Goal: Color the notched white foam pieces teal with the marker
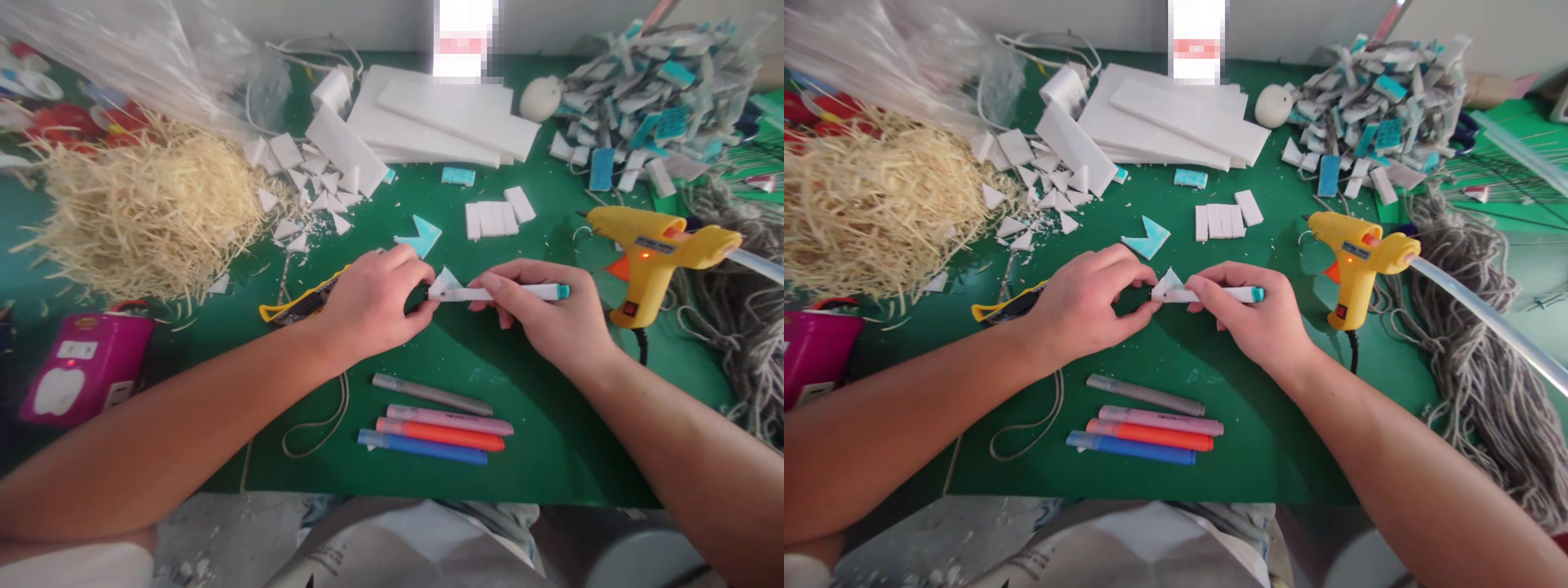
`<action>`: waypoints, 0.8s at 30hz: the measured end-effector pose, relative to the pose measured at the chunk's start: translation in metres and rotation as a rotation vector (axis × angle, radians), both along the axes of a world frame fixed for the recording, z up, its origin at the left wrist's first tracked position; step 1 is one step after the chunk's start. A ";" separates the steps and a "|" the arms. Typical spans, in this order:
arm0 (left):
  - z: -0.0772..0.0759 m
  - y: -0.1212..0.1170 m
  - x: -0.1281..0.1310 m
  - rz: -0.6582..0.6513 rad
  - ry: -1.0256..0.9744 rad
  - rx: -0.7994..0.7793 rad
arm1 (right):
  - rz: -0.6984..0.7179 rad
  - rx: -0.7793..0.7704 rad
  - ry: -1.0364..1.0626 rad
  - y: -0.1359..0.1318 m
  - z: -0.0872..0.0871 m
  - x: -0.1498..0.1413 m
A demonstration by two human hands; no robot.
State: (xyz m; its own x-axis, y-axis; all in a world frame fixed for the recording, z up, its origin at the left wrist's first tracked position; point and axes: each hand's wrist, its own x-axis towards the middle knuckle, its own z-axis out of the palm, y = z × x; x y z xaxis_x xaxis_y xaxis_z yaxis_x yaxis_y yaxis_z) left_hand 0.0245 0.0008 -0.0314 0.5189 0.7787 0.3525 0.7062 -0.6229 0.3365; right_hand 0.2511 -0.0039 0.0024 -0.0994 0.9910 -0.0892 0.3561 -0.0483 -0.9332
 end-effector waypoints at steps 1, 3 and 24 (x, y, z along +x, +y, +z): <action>0.000 0.000 0.000 0.003 0.000 0.001 | -0.004 0.001 0.003 0.000 0.000 0.000; 0.000 0.000 0.000 0.005 0.007 -0.008 | -0.047 0.005 0.024 0.000 0.001 0.000; 0.001 0.000 0.000 0.001 0.020 -0.018 | 0.000 0.021 -0.007 -0.002 0.000 0.005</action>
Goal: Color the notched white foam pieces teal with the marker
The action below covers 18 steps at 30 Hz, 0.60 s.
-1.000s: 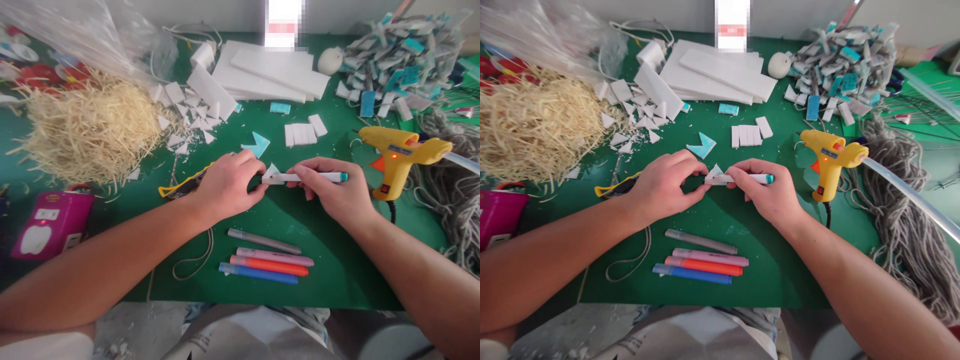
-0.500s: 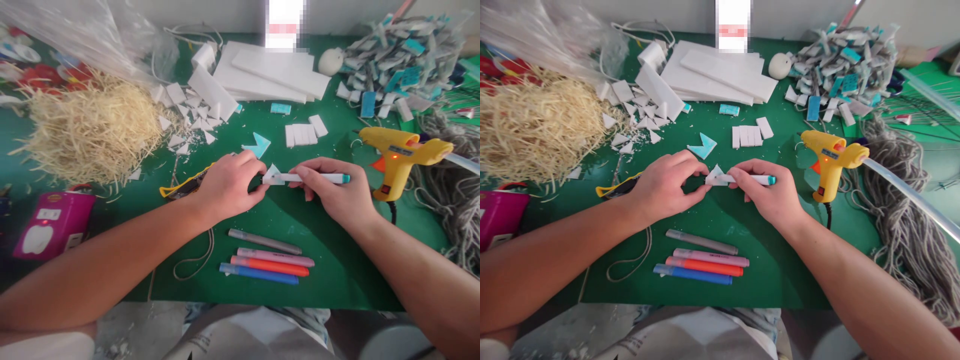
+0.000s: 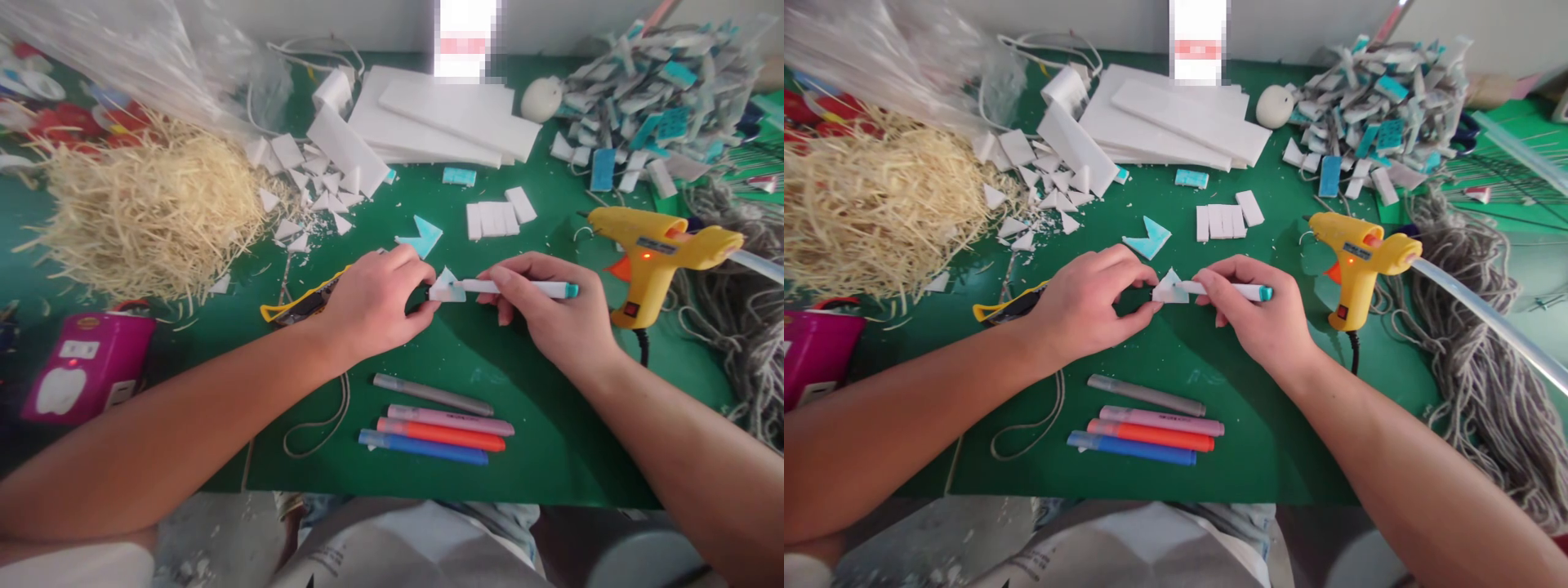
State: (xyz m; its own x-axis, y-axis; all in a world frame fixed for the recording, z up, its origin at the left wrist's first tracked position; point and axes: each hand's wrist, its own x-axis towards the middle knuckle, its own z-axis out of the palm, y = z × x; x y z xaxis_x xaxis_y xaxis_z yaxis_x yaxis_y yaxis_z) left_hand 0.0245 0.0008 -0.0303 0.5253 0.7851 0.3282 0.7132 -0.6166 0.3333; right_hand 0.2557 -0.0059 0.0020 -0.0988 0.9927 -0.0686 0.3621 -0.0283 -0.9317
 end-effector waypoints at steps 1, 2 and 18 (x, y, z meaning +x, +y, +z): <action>0.000 0.000 0.000 -0.001 -0.001 0.001 | -0.016 0.000 0.007 0.000 0.000 0.001; 0.000 0.000 0.000 -0.001 -0.004 0.003 | -0.009 -0.006 0.006 0.000 -0.001 0.001; -0.001 0.000 -0.001 -0.008 -0.020 0.016 | 0.055 -0.011 0.004 0.001 -0.002 0.002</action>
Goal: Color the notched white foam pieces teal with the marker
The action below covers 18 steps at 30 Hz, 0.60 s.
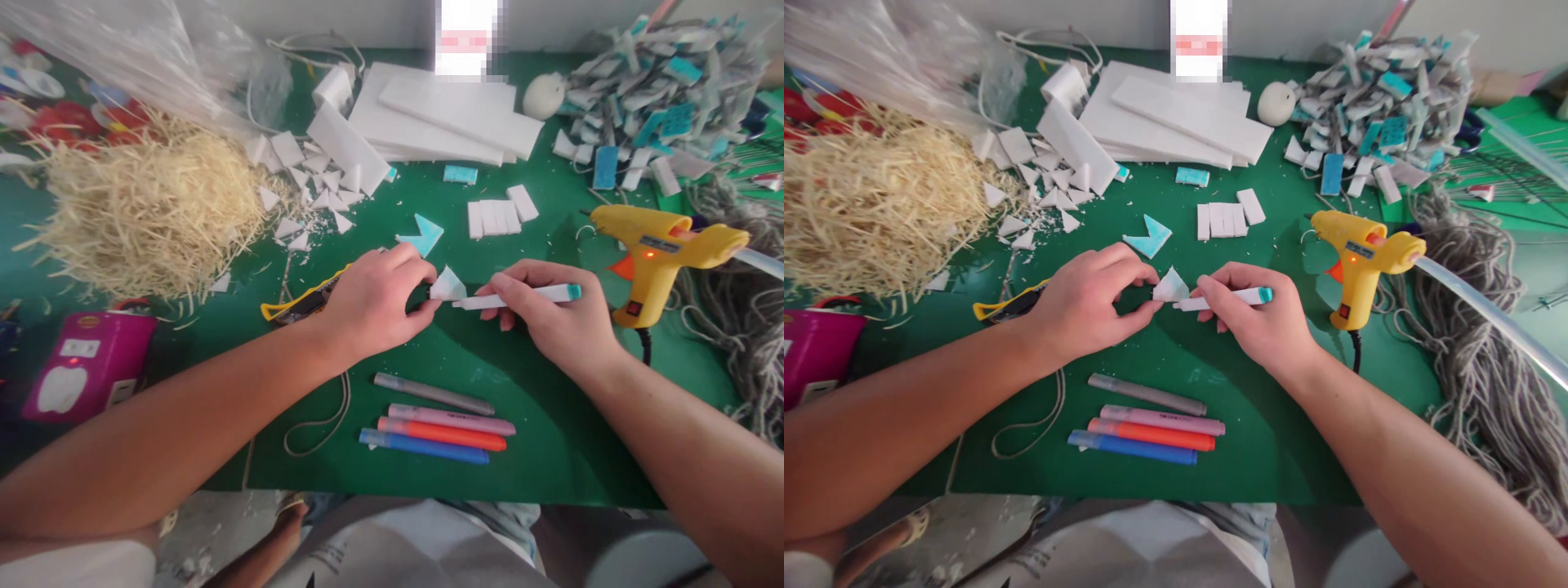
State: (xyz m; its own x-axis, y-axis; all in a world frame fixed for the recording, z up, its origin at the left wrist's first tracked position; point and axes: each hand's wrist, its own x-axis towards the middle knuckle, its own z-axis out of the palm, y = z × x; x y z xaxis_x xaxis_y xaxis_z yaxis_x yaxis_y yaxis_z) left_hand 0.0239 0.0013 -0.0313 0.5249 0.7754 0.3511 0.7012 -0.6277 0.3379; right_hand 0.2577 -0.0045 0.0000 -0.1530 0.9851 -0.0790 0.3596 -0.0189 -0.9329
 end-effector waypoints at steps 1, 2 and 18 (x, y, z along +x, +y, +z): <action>0.000 0.000 0.000 0.000 0.000 0.002 | -0.004 0.005 0.001 0.000 0.000 0.000; 0.000 0.000 0.000 -0.001 -0.001 0.008 | -0.021 0.015 0.006 0.000 0.000 0.000; -0.001 0.000 -0.001 -0.003 -0.005 0.009 | -0.044 -0.005 0.039 0.001 0.004 -0.005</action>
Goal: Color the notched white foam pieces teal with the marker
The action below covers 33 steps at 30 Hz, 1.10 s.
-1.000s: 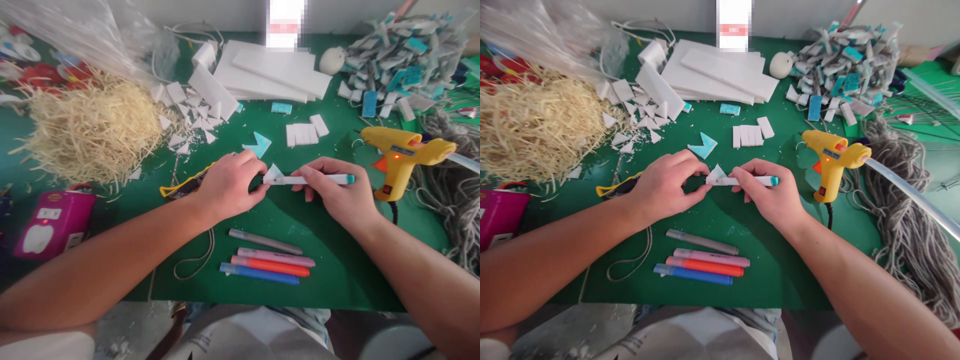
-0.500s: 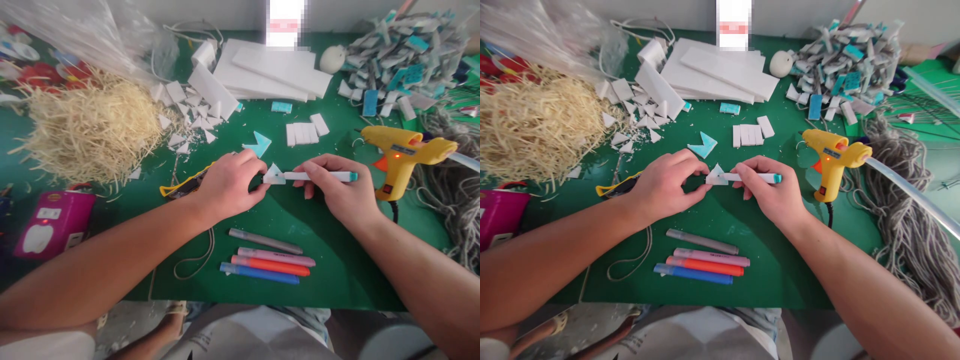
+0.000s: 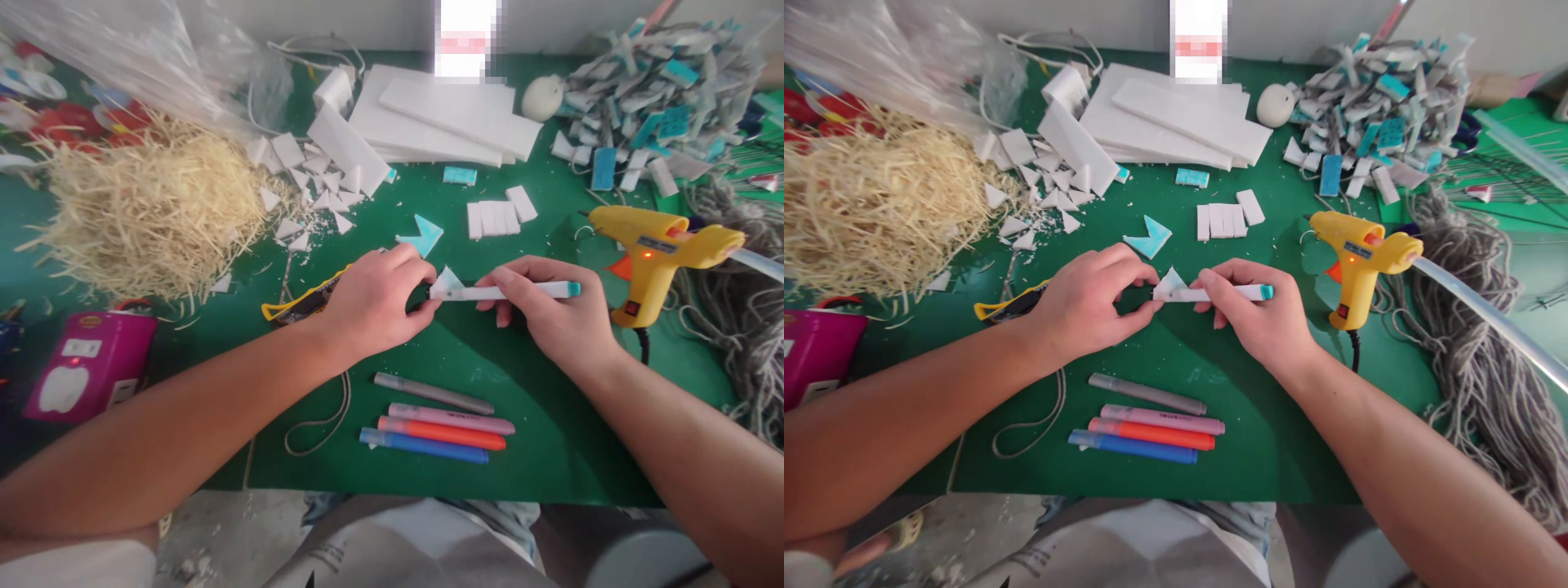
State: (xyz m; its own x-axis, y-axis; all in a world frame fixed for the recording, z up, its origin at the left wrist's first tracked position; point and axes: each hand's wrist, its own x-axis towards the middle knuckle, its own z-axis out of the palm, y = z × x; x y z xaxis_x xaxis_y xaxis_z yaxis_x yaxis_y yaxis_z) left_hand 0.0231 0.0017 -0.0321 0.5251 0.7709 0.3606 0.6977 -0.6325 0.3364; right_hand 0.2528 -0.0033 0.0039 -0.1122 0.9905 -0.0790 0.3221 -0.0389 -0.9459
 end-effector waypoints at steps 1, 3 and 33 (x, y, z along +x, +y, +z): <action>0.000 0.000 0.000 0.000 -0.003 0.004 | -0.012 0.008 0.003 0.000 0.000 0.000; 0.000 0.000 0.000 -0.002 -0.008 0.012 | -0.003 0.000 -0.011 0.000 0.001 -0.001; 0.007 -0.004 0.004 0.056 0.108 -0.005 | -0.073 0.018 0.003 -0.001 -0.001 -0.002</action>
State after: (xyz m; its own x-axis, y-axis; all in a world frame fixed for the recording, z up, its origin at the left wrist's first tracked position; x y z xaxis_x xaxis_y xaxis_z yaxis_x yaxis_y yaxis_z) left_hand 0.0268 -0.0027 -0.0255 0.5168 0.8016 0.3007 0.7641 -0.5903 0.2602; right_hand 0.2509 -0.0040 0.0029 -0.0401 0.9973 -0.0612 0.3158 -0.0455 -0.9477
